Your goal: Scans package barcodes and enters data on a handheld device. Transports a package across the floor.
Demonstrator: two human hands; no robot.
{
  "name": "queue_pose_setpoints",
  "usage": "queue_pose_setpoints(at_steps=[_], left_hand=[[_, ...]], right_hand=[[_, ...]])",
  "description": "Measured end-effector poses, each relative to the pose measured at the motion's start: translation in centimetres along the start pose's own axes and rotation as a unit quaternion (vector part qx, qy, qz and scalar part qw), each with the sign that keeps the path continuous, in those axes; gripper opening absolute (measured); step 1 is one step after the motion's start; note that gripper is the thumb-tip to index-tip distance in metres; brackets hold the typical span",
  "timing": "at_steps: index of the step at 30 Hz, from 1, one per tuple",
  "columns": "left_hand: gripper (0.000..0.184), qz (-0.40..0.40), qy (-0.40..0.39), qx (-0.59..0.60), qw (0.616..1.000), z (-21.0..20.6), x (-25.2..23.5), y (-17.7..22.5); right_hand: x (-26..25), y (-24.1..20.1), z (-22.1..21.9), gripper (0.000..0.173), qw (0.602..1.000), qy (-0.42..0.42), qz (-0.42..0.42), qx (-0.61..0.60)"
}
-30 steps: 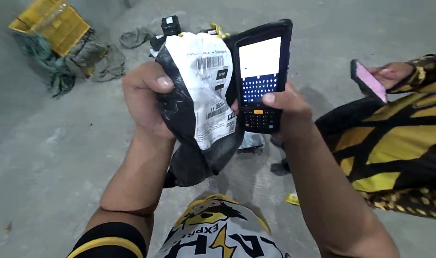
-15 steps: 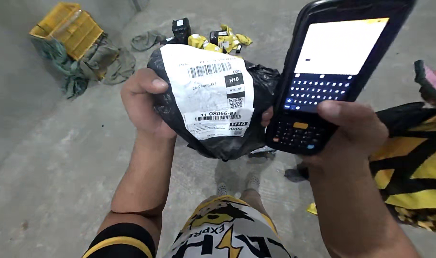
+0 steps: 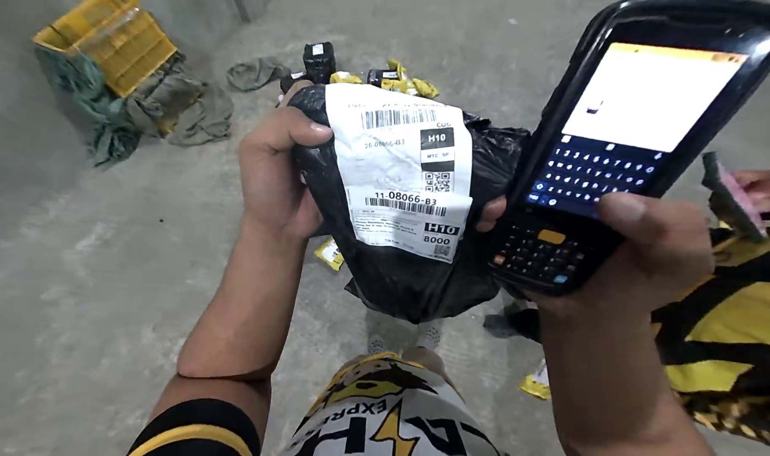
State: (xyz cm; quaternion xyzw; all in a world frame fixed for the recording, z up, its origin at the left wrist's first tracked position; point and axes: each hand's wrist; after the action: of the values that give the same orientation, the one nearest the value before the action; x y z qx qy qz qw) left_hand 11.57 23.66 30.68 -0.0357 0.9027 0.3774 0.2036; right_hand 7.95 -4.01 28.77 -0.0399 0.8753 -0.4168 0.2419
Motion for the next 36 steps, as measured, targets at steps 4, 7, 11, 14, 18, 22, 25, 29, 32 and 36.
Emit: queue_pose_setpoints(at_steps=[4,7,11,14,18,22,25,29,32,36], left_hand=[[0.023,0.007,0.031,-0.029,0.999,0.6,0.1,-0.4],[0.021,0.011,0.053,-0.079,0.995,1.5,0.6,-0.8],[0.018,0.0,0.102,-0.144,0.984,2.8,2.5,-3.4],[0.046,0.01,0.154,-0.193,0.969,2.9,4.9,-8.5],[0.092,0.03,0.161,-0.236,0.958,2.9,6.1,-13.6],[0.042,0.113,0.106,-0.275,0.949,2.5,5.3,-13.3],[0.028,0.08,0.129,-0.299,0.942,1.8,4.9,-13.5],[0.034,0.061,0.157,-0.256,0.952,0.5,5.4,-13.2],[0.032,0.062,0.149,-0.246,0.956,-0.1,5.8,-12.5],[0.03,0.064,0.133,-0.255,0.956,-0.2,6.1,-12.1]], right_hand=[[-0.2,-0.2,0.2,0.036,1.0,-0.004,0.004,-0.007],[-0.2,-0.6,0.6,0.037,1.0,0.006,0.005,-0.012],[-0.5,-1.6,0.8,0.036,1.0,0.012,0.025,0.014],[-0.6,-1.4,1.6,0.035,1.0,0.006,0.009,0.011],[-0.4,-1.3,2.2,0.042,1.0,0.023,-0.013,0.01],[-0.2,-2.3,2.7,0.039,0.999,0.029,0.011,0.018],[0.1,-2.7,3.1,0.036,0.998,0.045,0.041,0.026],[1.0,-3.1,4.6,0.036,0.994,0.073,0.061,0.047],[1.8,-3.2,5.8,0.039,0.993,0.094,0.058,0.033],[2.7,-3.2,6.7,0.036,0.989,0.135,0.045,0.029]])
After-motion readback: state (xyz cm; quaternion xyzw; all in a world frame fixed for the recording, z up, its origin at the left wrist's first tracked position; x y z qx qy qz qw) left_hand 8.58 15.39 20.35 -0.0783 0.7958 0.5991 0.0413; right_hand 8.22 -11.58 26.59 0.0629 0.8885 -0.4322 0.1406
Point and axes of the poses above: each hand's wrist, its own x-axis away from the middle knuckle, its own z-axis out of the back of the hand, y = z × x, and after that the axes turned 4 degrees about y, right-handed
